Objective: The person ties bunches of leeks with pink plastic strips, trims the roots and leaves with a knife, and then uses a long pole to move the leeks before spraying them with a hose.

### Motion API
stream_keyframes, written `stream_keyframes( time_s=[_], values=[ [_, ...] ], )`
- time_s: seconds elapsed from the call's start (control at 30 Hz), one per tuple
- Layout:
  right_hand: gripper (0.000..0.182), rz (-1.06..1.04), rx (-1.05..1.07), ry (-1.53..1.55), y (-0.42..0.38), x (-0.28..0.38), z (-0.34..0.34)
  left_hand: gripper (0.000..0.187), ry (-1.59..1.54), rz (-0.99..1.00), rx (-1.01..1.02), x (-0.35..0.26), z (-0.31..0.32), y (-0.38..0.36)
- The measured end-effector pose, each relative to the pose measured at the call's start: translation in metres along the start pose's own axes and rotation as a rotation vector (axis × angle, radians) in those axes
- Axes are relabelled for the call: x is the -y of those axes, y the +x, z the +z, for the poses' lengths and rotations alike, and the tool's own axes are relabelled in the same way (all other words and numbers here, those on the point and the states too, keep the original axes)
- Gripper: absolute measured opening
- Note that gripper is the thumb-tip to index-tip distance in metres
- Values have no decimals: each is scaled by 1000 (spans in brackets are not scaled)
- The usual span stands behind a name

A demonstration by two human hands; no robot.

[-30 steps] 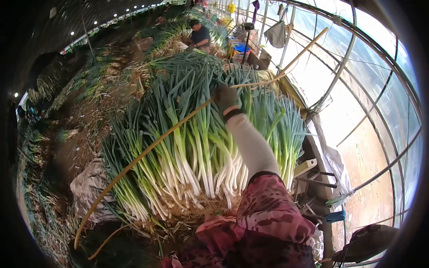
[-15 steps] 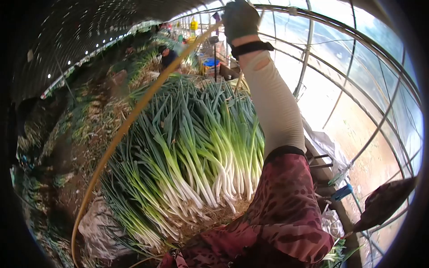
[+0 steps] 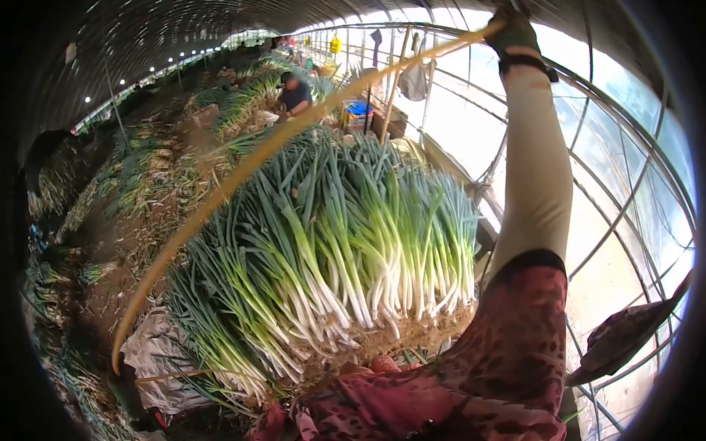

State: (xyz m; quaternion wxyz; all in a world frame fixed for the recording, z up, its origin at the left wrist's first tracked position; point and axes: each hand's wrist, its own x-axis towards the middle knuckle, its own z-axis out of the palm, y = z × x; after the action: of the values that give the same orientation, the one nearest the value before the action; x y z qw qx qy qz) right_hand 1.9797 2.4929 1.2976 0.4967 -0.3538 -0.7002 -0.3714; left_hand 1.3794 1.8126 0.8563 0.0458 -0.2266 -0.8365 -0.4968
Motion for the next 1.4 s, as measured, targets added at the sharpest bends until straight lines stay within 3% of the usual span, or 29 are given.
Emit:
stream_keyframes(
  time_s=[0.03,0.1,0.2,0.27,0.3,0.4,0.5,0.53,0.63,0.87,1.0,1.03,1.1,1.13,1.17,1.2,1.23,1.3,1.33,1.37,1.4],
  values=[
    [12,102,22,150,-5,-9,9,29,110,217,-52,21,9,5],
    [19,315,47,548,-12,-24,22,30,36,79,71,-7,13,-8],
    [23,713,123,1426,-25,6,8,29,154,282,-1,45,18,-7],
    [28,1038,32,1945,-25,39,-9,28,124,108,102,36,16,-14],
    [29,1028,67,1912,-24,46,-14,28,110,21,155,29,16,-19],
    [30,910,169,1852,-28,57,-17,24,161,127,131,42,19,-28],
    [30,961,180,1905,-35,69,-17,22,116,171,123,60,26,-31],
    [29,1118,47,1866,-35,76,-16,22,94,162,123,61,28,-33],
    [28,1082,-20,1785,-45,80,-6,21,120,214,131,68,31,-33],
    [29,1061,100,1834,-59,77,-3,17,119,260,149,83,31,-33],
    [25,1010,59,1883,-57,76,12,18,116,211,138,91,28,-36],
    [23,1030,77,2044,-54,85,13,19,105,173,155,82,27,-40],
    [20,1095,14,1884,-49,106,16,19,88,85,146,77,25,-41],
    [15,1087,76,1967,-45,108,22,20,83,33,121,81,23,-43],
    [12,783,179,1650,-42,104,43,20,79,-22,97,88,20,-46],
    [10,524,186,1307,-39,100,64,20,-50,-204,57,105,16,-44],
    [9,345,116,1106,-30,105,81,20,-68,-212,26,114,12,-47],
    [8,26,-35,689,-19,138,99,20,-102,-225,-36,125,-3,-53],
    [9,-123,-118,482,-16,167,99,51,30,-428,195,146,-29,-55],
    [7,-210,-139,359,-25,203,84,49,100,-428,138,147,-45,-59],
    [8,-192,-27,340,-35,245,69,47,173,-398,56,138,-53,-62]
  ],
)
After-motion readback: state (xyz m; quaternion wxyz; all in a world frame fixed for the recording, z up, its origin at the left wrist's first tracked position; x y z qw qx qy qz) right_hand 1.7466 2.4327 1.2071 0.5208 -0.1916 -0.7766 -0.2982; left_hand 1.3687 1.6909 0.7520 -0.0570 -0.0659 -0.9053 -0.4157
